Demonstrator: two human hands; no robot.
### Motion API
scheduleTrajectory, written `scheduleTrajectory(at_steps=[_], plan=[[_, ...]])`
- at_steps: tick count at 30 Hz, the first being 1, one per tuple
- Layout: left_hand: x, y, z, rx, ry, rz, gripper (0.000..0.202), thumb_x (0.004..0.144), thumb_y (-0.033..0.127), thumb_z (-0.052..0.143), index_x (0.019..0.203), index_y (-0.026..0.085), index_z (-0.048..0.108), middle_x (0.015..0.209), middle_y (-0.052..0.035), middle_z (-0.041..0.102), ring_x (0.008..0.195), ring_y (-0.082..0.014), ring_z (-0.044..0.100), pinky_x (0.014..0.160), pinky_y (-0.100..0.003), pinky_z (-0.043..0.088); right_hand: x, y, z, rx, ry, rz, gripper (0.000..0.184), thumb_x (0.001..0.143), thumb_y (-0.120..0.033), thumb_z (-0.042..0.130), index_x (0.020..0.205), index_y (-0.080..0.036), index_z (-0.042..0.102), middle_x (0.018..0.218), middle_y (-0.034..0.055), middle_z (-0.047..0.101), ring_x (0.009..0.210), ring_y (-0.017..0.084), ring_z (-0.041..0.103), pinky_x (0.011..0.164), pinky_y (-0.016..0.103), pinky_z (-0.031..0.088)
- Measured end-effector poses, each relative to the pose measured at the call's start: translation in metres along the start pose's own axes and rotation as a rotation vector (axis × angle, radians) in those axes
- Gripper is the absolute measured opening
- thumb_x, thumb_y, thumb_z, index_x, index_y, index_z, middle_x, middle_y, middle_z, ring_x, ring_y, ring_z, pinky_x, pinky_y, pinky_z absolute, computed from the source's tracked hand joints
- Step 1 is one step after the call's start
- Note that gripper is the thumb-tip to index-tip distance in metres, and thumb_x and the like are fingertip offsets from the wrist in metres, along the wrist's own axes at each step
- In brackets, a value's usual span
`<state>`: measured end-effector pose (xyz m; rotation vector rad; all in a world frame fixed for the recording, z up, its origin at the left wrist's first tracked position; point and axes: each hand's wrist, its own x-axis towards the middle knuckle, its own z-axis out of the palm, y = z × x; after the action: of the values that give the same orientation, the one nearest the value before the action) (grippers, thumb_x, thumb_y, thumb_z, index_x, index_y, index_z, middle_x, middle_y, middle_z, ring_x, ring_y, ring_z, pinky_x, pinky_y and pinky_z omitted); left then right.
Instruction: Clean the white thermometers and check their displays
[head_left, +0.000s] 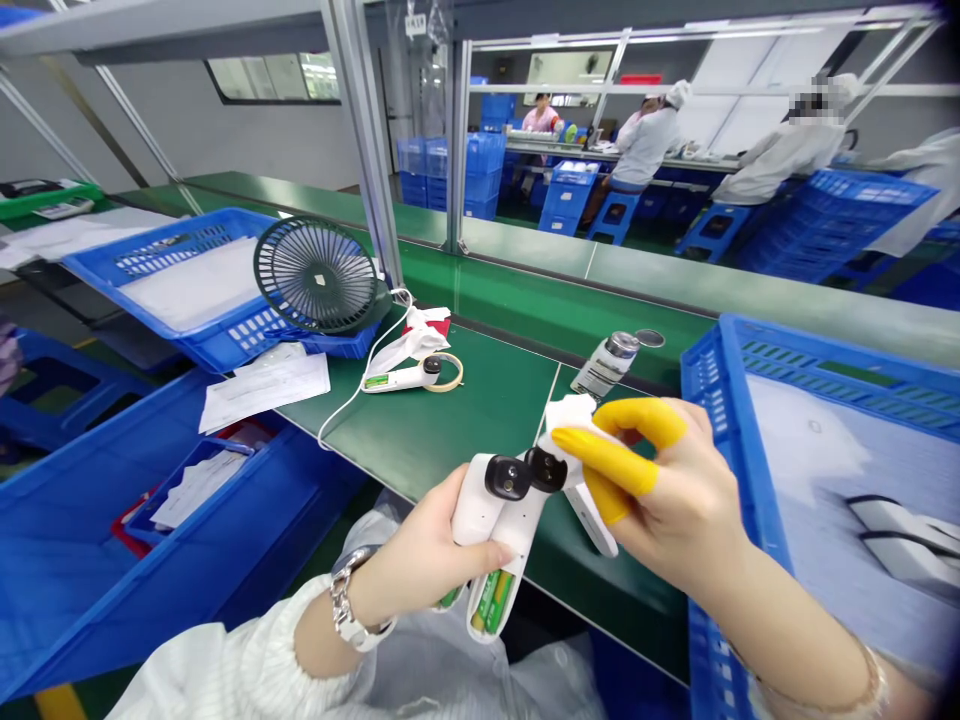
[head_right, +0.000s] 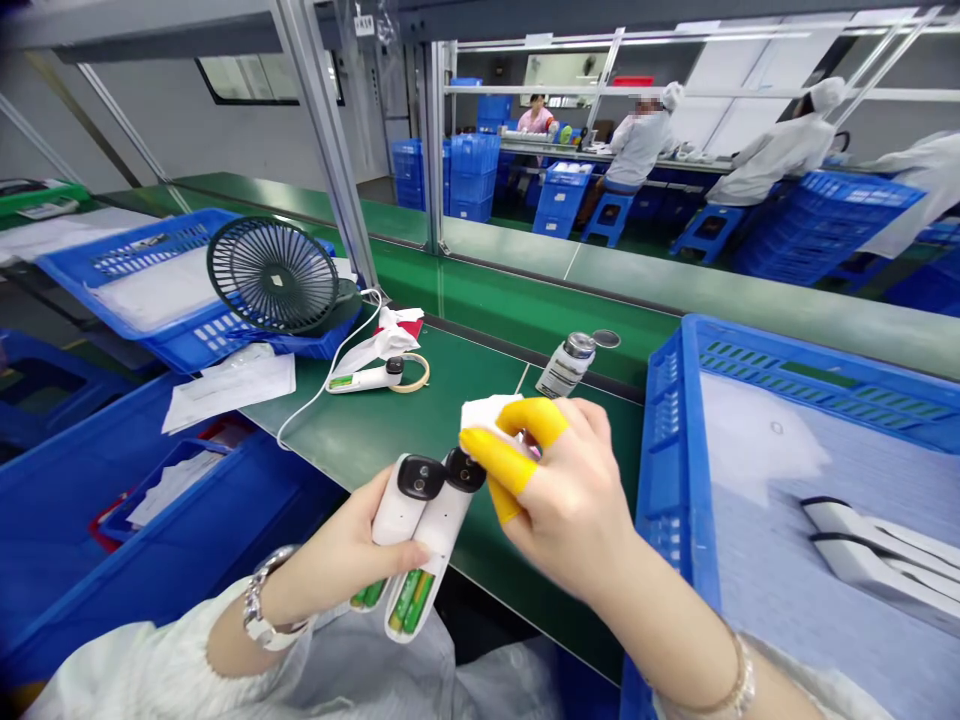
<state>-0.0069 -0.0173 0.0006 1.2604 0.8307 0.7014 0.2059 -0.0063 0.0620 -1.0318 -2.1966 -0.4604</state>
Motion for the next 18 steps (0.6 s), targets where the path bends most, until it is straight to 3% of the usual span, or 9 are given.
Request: scheduleTrajectory(at_steps=[7, 14, 18], plan=[[0.002, 0.0, 0.001, 0.093, 0.079, 0.026, 0.052, 0.073, 0.015, 0.066, 0.119, 0.028, 0.046, 0.111, -0.0003, 0.059, 0.098, -0.019, 0.055, 0.086, -0.032, 0.044, 0.001, -0.016, 0.005, 0.098, -0.137, -0.114, 0.029, 0.073, -0.003, 0.051, 0.092, -0.019, 0.066, 0.086, 0.0079, 0.055, 0.072, 0.019, 0.043, 0.074, 0.042, 0.037], [0.002, -0.001, 0.0, 0.157, 0.102, 0.033, 0.047, 0.074, 0.017, 0.064, 0.117, 0.027, 0.046, 0.104, -0.0003, 0.061, 0.092, -0.0194, 0.057, 0.079, -0.032, 0.047, 0.001, -0.022, 0.006, 0.137, -0.168, -0.016, 0.026, 0.075, -0.007, 0.053, 0.096, -0.016, 0.064, 0.082, 0.0078, 0.058, 0.07, 0.018, 0.046, 0.076, 0.044, 0.038], [0.003, -0.004, 0.0, 0.199, 0.1, 0.044, 0.045, 0.073, 0.017, 0.064, 0.114, 0.026, 0.048, 0.102, 0.0004, 0.062, 0.09, -0.0191, 0.057, 0.078, -0.031, 0.046, -0.001, -0.021, 0.001, 0.373, -0.19, 0.065, 0.019, 0.078, -0.011, 0.049, 0.09, -0.02, 0.06, 0.081, 0.0051, 0.055, 0.073, 0.018, 0.049, 0.073, 0.039, 0.04]])
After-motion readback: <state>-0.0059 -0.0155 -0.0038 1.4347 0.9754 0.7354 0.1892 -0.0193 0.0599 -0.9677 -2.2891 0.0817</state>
